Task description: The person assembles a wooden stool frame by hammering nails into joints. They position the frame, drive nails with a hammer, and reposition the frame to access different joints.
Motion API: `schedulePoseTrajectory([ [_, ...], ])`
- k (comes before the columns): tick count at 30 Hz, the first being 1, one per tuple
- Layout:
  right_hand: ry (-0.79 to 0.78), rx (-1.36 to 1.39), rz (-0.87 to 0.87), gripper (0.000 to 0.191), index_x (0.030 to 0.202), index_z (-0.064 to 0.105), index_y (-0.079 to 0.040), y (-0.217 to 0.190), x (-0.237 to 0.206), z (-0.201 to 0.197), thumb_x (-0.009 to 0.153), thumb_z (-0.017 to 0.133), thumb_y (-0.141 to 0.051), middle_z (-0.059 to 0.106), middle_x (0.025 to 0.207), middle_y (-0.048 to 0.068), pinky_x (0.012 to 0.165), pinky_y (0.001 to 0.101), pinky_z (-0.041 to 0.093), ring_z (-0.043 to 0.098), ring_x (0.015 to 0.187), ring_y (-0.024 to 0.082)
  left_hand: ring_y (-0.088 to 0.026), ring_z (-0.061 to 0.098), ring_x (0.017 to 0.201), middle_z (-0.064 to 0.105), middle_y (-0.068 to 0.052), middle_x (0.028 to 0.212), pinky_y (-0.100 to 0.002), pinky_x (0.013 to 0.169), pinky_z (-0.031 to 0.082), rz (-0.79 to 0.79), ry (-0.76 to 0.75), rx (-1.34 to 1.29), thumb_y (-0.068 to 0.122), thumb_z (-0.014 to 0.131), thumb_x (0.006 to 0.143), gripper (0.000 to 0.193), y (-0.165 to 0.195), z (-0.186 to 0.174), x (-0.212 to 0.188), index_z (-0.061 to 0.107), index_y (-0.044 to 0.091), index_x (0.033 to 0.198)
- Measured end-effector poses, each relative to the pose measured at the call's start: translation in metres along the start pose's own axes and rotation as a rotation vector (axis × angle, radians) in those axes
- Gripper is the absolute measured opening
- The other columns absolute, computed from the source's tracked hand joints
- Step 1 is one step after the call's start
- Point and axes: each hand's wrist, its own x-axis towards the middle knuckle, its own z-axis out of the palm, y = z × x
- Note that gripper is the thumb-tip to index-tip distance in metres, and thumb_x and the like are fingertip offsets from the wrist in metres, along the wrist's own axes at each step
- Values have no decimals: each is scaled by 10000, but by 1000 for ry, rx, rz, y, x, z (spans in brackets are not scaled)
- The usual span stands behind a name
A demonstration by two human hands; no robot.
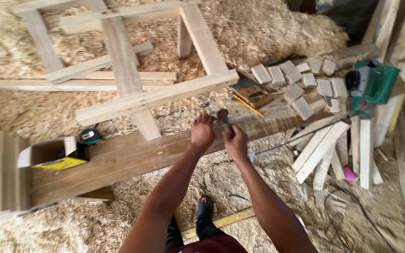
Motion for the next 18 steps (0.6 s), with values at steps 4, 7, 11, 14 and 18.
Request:
schedulePoseTrajectory([
  [4,65,68,-228,94,994,655,-32,-37,2,-26,900,662,-37,651,792,-4,560,290,485,625,659,104,-345,665,971,644,-161,1028,-485,877,520,10,239,-188,10,589,849,252,28,-48,-6,657,53,1089],
  [7,81,16,-270,148,895,594,-5,-83,3,-39,955,712,-70,561,693,22,545,322,408,524,603,128,-371,645,927,639,-163,1011,-488,824,507,77,469,-282,28,595,884,207,49,-98,-2,645,35,1085],
  [11,37,96,-368,155,944,608,-4,-153,9,-43,983,725,-99,513,663,30,537,307,392,487,605,121,-354,629,854,640,-152,953,-480,764,493,102,599,-353,37,608,946,131,49,-162,7,644,33,1072],
  [14,-97,213,-418,148,968,582,-1,-200,15,-37,1020,665,-112,562,685,0,540,271,436,547,610,76,-337,646,858,667,-135,931,-467,767,508,166,687,-319,13,638,926,123,24,-204,16,660,33,1045],
  [18,-257,372,-361,128,1087,588,-6,-241,17,-26,1036,591,-123,593,790,2,549,244,576,597,660,44,-247,719,822,765,-99,980,-362,747,589,152,559,-423,16,699,915,135,-30,-252,20,744,62,1033],
])
